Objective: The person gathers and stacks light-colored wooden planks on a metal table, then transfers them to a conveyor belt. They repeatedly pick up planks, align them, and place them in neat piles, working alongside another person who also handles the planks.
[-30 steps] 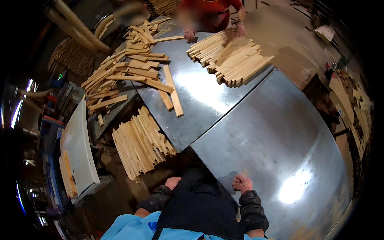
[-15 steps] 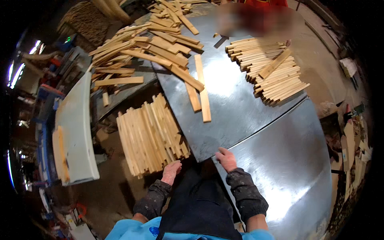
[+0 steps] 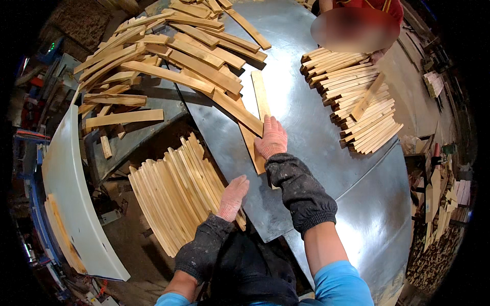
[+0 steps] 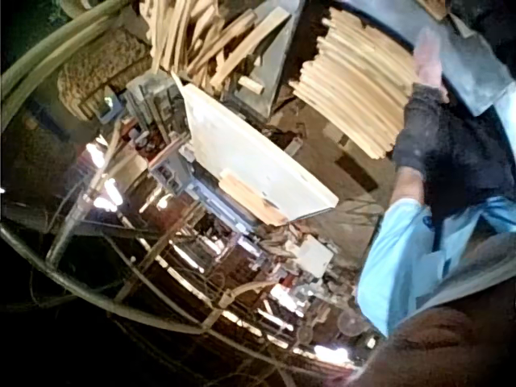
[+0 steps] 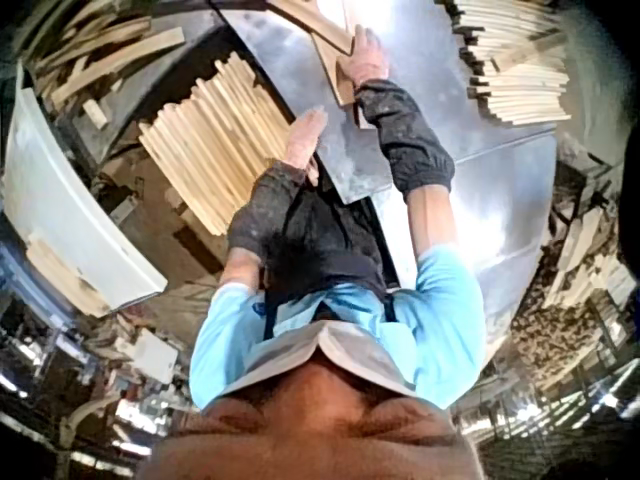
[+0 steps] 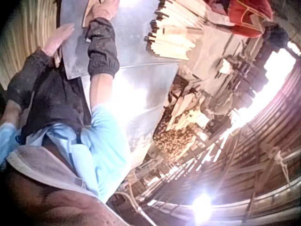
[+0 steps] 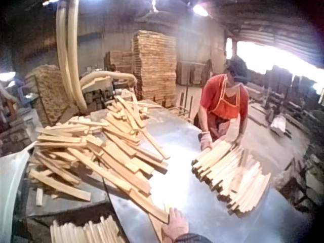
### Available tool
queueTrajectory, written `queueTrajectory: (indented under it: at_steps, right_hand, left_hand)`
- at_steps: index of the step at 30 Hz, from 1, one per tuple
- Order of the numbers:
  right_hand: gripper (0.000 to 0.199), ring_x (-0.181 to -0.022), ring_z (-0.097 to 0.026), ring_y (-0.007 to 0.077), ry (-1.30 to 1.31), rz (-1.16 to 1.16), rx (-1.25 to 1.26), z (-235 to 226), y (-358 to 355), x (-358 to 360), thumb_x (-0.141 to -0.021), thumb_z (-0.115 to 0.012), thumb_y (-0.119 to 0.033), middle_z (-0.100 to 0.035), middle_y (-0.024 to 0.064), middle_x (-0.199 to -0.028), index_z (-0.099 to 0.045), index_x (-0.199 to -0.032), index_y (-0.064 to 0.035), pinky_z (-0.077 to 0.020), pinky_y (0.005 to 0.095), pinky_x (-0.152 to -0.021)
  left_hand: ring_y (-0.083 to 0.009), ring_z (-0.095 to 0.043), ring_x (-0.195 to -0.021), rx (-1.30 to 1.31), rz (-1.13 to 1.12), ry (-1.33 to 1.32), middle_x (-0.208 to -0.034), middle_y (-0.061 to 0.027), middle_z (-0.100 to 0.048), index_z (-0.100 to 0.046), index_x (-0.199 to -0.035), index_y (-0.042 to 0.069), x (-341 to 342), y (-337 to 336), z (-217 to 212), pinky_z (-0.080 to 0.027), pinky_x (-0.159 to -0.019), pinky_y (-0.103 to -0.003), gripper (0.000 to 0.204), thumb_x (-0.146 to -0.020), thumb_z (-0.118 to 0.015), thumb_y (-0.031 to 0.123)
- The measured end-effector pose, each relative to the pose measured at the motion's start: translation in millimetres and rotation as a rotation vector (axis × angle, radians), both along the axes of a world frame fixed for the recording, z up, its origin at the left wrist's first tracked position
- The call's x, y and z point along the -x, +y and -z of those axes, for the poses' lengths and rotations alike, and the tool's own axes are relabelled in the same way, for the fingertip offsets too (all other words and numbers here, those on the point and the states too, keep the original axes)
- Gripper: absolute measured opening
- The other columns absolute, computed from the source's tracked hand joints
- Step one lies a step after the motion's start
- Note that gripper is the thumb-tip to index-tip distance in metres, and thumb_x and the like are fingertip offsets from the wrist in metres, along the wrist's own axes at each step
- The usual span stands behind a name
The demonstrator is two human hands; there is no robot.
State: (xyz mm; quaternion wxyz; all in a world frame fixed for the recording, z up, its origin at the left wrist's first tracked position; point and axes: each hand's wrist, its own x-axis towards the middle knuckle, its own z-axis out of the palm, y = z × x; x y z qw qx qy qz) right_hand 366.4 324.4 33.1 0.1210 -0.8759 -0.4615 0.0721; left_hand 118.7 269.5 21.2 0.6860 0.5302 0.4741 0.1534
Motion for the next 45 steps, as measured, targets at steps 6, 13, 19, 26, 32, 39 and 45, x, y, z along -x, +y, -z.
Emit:
queueTrajectory:
  at_steps: [6, 13, 19, 26, 32, 39, 45]
  right_hand:
    - [0.062, -0.109, -0.070, 0.0334, 0.100, -0.126, 0.391, -18.6, 9.5, 49.4, -0.091, -0.072, -0.033, -0.069, 0.0141, -0.118, -0.054, -0.144, -0.0054, -0.0544, 0.0487, -0.095]
    - [0.064, -0.108, -0.070, 0.0360, 0.094, -0.034, 0.285, -0.4, -10.9, 76.9, -0.092, -0.070, -0.025, -0.068, 0.0172, -0.116, -0.049, -0.149, -0.0042, -0.0574, 0.0475, -0.089]
    - [0.041, -0.100, -0.071, 0.0418, 0.342, -0.007, 0.215, -41.2, -126.4, 107.2, -0.097, -0.065, -0.025, -0.069, 0.0190, -0.106, -0.054, -0.131, -0.0045, -0.0573, 0.0528, -0.085]
    - [0.045, -0.108, -0.069, 0.0447, 0.760, -0.143, 0.113, -77.2, -277.0, 125.8, -0.095, -0.067, -0.023, -0.071, 0.0197, -0.116, -0.062, -0.137, -0.0080, -0.0581, 0.0510, -0.091]
    - [0.068, -0.124, -0.062, 0.0433, 0.466, 0.151, -0.145, -29.0, -226.3, 70.8, -0.089, -0.076, -0.028, -0.066, 0.0234, -0.134, -0.053, -0.148, -0.0022, -0.0518, 0.0516, -0.104]
    - [0.081, -0.131, -0.058, 0.0424, 0.114, 0.036, 0.026, 13.6, -129.3, 51.8, -0.086, -0.078, -0.029, -0.061, 0.0215, -0.140, -0.045, -0.154, -0.0001, -0.0478, 0.0506, -0.110]
    - [0.085, -0.119, -0.063, 0.0455, 0.363, 0.199, 0.147, 7.1, -143.1, 46.5, -0.079, -0.079, -0.018, -0.063, 0.0214, -0.129, -0.041, -0.154, -0.0060, -0.0544, 0.0532, -0.100]
  left_hand:
    - [-0.0170, -0.065, -0.098, 0.107, -0.141, 0.148, -0.122, -0.0108, -0.069, -0.050, -0.155, -0.006, -33.8, 48.8, 20.3, -0.055, -0.085, -0.029, 0.065, -0.105, -0.064, 0.033]
    - [-0.0168, -0.062, -0.099, 0.195, -0.184, 0.009, -0.117, -0.0058, -0.067, -0.062, -0.144, 0.000, -61.5, 60.2, 28.2, -0.053, -0.086, -0.032, 0.055, -0.106, -0.060, 0.039]
    - [-0.0218, -0.066, -0.107, 0.220, -0.280, 0.091, -0.118, -0.0107, -0.071, -0.065, -0.125, -0.002, -60.9, -19.0, -16.7, -0.055, -0.094, -0.036, 0.043, -0.098, -0.075, 0.030]
    - [-0.0222, -0.067, -0.102, 0.416, -0.323, 0.005, -0.116, -0.0091, -0.070, -0.058, -0.137, -0.001, -12.0, -128.8, -25.2, -0.058, -0.089, -0.037, 0.054, -0.091, -0.082, 0.013]
    - [-0.0260, -0.074, -0.092, 0.911, -0.239, -0.492, -0.105, -0.0111, -0.071, -0.057, -0.142, 0.003, 40.8, -127.6, -53.3, -0.065, -0.082, -0.045, 0.055, -0.090, -0.077, 0.008]
    - [-0.0266, -0.075, -0.098, 1.022, -0.236, -0.590, -0.117, -0.0149, -0.073, -0.051, -0.149, 0.004, 58.4, -127.6, -47.5, -0.067, -0.086, -0.047, 0.069, -0.087, -0.081, 0.011]
    - [-0.0326, -0.077, -0.106, 1.103, -0.220, -0.739, -0.126, -0.0191, -0.073, -0.051, -0.153, 0.004, 69.9, -126.5, -33.3, -0.064, -0.097, -0.052, 0.070, -0.089, -0.078, 0.006]
